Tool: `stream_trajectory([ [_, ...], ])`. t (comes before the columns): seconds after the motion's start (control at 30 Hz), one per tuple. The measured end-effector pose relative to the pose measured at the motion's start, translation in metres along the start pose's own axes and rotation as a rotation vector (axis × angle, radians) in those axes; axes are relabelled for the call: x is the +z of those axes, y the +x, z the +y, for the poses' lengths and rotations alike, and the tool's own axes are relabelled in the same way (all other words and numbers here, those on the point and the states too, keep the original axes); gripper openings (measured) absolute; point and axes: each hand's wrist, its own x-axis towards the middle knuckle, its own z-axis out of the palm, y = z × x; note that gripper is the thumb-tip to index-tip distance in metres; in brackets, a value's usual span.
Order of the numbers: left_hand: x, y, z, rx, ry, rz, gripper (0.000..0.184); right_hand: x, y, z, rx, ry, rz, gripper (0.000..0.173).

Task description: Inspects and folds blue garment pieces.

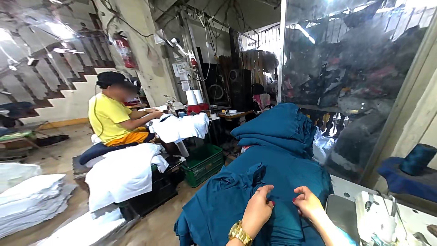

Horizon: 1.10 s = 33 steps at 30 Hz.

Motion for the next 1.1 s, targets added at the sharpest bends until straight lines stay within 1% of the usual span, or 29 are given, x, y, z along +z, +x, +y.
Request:
stream_trajectory([
  [0.03,0.001,-0.005,-0.001,0.058,0.024,0.043,0.05,-0.002,-0.002,0.0,-0.044,-0.041,0.041,0.044],
  [0.07,0.004,-0.011,-0.005,0.144,0.02,0.112,0.045,-0.004,-0.006,0.001,-0.12,-0.077,0.083,0.042],
  [0.1,0.008,-0.018,-0.011,0.251,0.003,0.179,0.037,-0.007,-0.011,0.002,-0.218,-0.127,0.109,0.037],
  [0.13,0.012,-0.025,-0.017,0.362,-0.014,0.216,0.029,-0.009,-0.019,0.001,-0.315,-0.197,0.098,0.032],
  [0.2,0.019,-0.038,-0.031,0.544,-0.007,0.232,0.02,-0.014,-0.041,-0.002,-0.475,-0.411,-0.043,0.025],
  [0.23,0.021,-0.043,-0.038,0.592,0.016,0.233,0.02,-0.013,-0.053,-0.004,-0.513,-0.526,-0.128,0.024],
  [0.27,0.023,-0.046,-0.044,0.617,0.03,0.228,0.022,-0.01,-0.063,-0.003,-0.53,-0.622,-0.174,0.023],
  [0.3,0.024,-0.047,-0.051,0.622,0.035,0.218,0.024,-0.004,-0.069,0.003,-0.542,-0.674,-0.157,0.022],
  [0.37,0.027,-0.048,-0.06,0.615,0.031,0.205,0.018,0.006,-0.071,0.018,-0.597,-0.653,-0.042,0.018],
  [0.47,0.021,-0.053,-0.059,0.638,0.042,0.214,0.013,0.002,-0.077,0.019,-0.637,-0.641,0.022,0.015],
  [0.5,0.017,-0.057,-0.059,0.655,0.059,0.208,0.013,0.0,-0.08,0.016,-0.64,-0.675,0.014,0.015],
  [0.57,0.01,-0.066,-0.063,0.679,0.089,0.184,0.015,-0.006,-0.092,0.003,-0.532,-0.755,-0.108,0.022],
  [0.6,0.005,-0.07,-0.068,0.681,0.083,0.198,0.015,-0.008,-0.096,-0.004,-0.5,-0.77,-0.131,0.024],
  [0.63,0.001,-0.073,-0.075,0.666,0.061,0.244,0.015,-0.008,-0.099,-0.01,-0.503,-0.768,-0.105,0.025],
  [0.67,-0.003,-0.077,-0.083,0.616,0.034,0.304,0.016,-0.008,-0.101,-0.018,-0.52,-0.752,-0.062,0.026],
  [0.7,-0.006,-0.082,-0.091,0.526,0.011,0.355,0.017,-0.004,-0.102,-0.023,-0.575,-0.736,-0.027,0.027],
  [0.73,-0.008,-0.089,-0.099,0.426,-0.009,0.387,0.018,0.003,-0.102,-0.025,-0.64,-0.724,-0.028,0.028],
  [0.77,-0.008,-0.097,-0.105,0.349,-0.022,0.396,0.019,0.011,-0.102,-0.026,-0.685,-0.719,-0.072,0.03],
  [0.8,-0.006,-0.105,-0.11,0.31,-0.022,0.378,0.02,0.021,-0.1,-0.022,-0.736,-0.737,-0.113,0.03],
  [0.87,0.001,-0.115,-0.115,0.314,0.043,0.315,0.025,0.033,-0.097,-0.021,-0.652,-0.829,-0.269,0.032],
  [0.93,0.006,-0.116,-0.117,0.353,0.175,0.287,0.03,0.034,-0.093,-0.023,-0.57,-0.856,-0.341,0.033],
  [0.97,0.008,-0.116,-0.117,0.382,0.222,0.29,0.028,0.031,-0.091,-0.025,-0.539,-0.844,-0.374,0.033],
  [1.03,0.002,-0.113,-0.114,0.433,0.233,0.292,0.02,0.022,-0.09,-0.028,-0.525,-0.778,-0.379,0.033],
  [1.1,-0.015,-0.109,-0.108,0.394,0.128,0.217,0.018,0.014,-0.095,-0.029,-0.583,-0.662,-0.285,0.032],
])
